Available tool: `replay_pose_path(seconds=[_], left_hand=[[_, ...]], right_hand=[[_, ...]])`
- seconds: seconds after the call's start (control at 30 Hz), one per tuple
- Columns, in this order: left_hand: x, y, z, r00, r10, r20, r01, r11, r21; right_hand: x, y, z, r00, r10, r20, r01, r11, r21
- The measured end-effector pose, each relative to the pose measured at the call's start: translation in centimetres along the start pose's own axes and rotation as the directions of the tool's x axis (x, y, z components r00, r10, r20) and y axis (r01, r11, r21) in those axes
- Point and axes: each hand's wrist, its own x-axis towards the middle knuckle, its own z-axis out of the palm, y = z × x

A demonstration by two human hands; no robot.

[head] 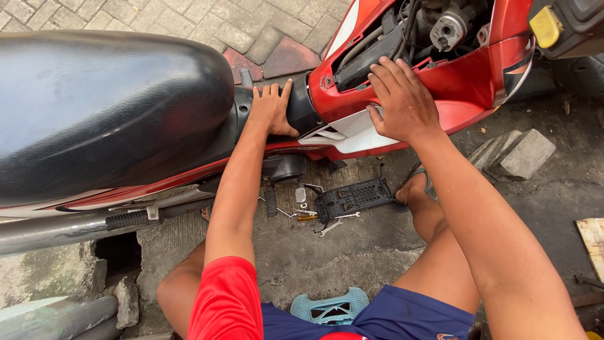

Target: Removing the side fairing of a motorcycle using a screwdriver and wrenches to access internal components.

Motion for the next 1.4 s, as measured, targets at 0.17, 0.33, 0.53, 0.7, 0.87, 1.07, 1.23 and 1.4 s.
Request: replay_pose_path(seconds=[0.17, 0.33, 0.53, 0.7, 0.87, 1.07, 1.23, 1.4], left_hand=[[0.4, 0.4, 1.9, 0.997, 0.014, -0.08, -0.017, 0.999, -0.031], [1.2, 1.9, 2.4, 0.981, 0.06, -0.185, -0.109, 0.958, -0.267], [2.4, 2.3, 2.2, 0.956, 0.057, -0.287, -0.156, 0.93, -0.334], [2.2, 2.2, 1.2, 0.976, 0.057, -0.211, -0.139, 0.907, -0.397], [2.5, 1.8, 2.2, 0.944, 0.073, -0.321, -0.19, 0.917, -0.351], [2.2, 1.3, 1.5, 0.935, 0.091, -0.342, -0.211, 0.918, -0.334], [1.5, 1.1, -0.3, 0.951, 0.108, -0.29, -0.21, 0.914, -0.348], [1.3, 1.0, -2.2, 0.99, 0.071, -0.123, -0.112, 0.92, -0.374]], right_hand=[[-0.1, 0.1, 0.1, 1.0, 0.001, 0.003, -0.001, 1.0, 0.014], [0.1, 0.1, 0.0, 1.0, 0.007, 0.001, -0.007, 1.0, -0.001], [0.1, 0.0, -0.1, 1.0, 0.005, 0.015, -0.005, 1.0, 0.003], [0.0, -0.1, 0.0, 1.0, 0.006, 0.018, -0.006, 1.0, -0.004], [0.1, 0.0, 0.0, 1.0, 0.001, 0.014, -0.001, 1.0, -0.001], [0.1, 0.1, 0.0, 1.0, 0.002, 0.007, -0.002, 1.0, -0.003], [0.0, 0.0, 0.0, 1.0, 0.009, 0.008, -0.009, 1.0, -0.001], [0.0, 0.1, 0.1, 1.0, -0.003, 0.002, 0.003, 1.0, 0.004]])
